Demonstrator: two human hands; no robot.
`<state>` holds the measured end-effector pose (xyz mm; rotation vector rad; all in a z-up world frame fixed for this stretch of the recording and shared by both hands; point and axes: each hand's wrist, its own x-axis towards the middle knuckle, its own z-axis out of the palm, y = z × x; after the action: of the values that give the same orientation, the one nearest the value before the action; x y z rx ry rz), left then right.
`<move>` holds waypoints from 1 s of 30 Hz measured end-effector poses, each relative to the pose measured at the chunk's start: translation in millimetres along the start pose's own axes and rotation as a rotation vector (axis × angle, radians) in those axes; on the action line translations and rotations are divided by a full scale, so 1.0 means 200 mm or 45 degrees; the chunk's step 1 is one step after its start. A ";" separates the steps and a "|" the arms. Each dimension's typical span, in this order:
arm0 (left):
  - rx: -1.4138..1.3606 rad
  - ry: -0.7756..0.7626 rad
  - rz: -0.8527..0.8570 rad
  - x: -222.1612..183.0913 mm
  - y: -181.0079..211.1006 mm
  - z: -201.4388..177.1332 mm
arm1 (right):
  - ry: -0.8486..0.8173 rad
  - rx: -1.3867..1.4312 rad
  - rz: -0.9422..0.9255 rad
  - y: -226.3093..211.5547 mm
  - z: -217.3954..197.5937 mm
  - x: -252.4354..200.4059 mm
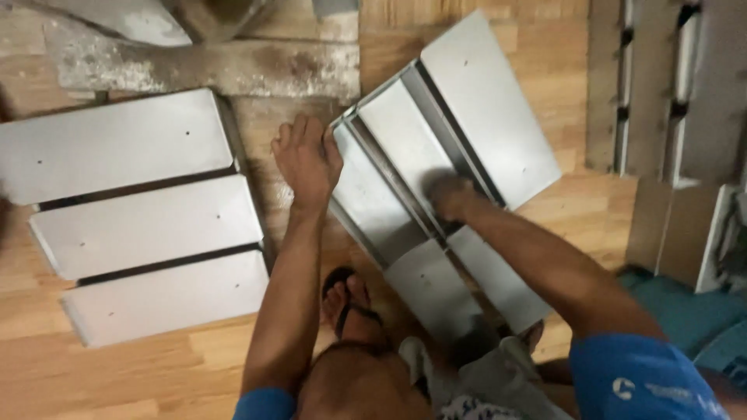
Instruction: Cleaning and wiping down metal bread pans and bakery equipment components using a scouring pad.
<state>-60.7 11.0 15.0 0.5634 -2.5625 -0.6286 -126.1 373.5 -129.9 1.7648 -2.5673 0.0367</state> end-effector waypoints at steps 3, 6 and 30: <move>-0.014 0.005 0.000 0.00 0.02 -0.03 | -0.385 0.023 0.095 -0.02 -0.12 0.24; -0.061 0.023 -0.004 0.00 0.03 -0.06 | -0.779 0.000 0.225 -0.01 -0.33 0.41; -0.918 0.395 -0.473 -0.07 -0.08 0.08 | 0.249 0.957 0.115 -0.51 -0.64 1.21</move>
<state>-52.2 9.4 -10.0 0.7924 -1.7749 -1.3832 -115.8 116.0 6.6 1.6702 -2.6558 1.2495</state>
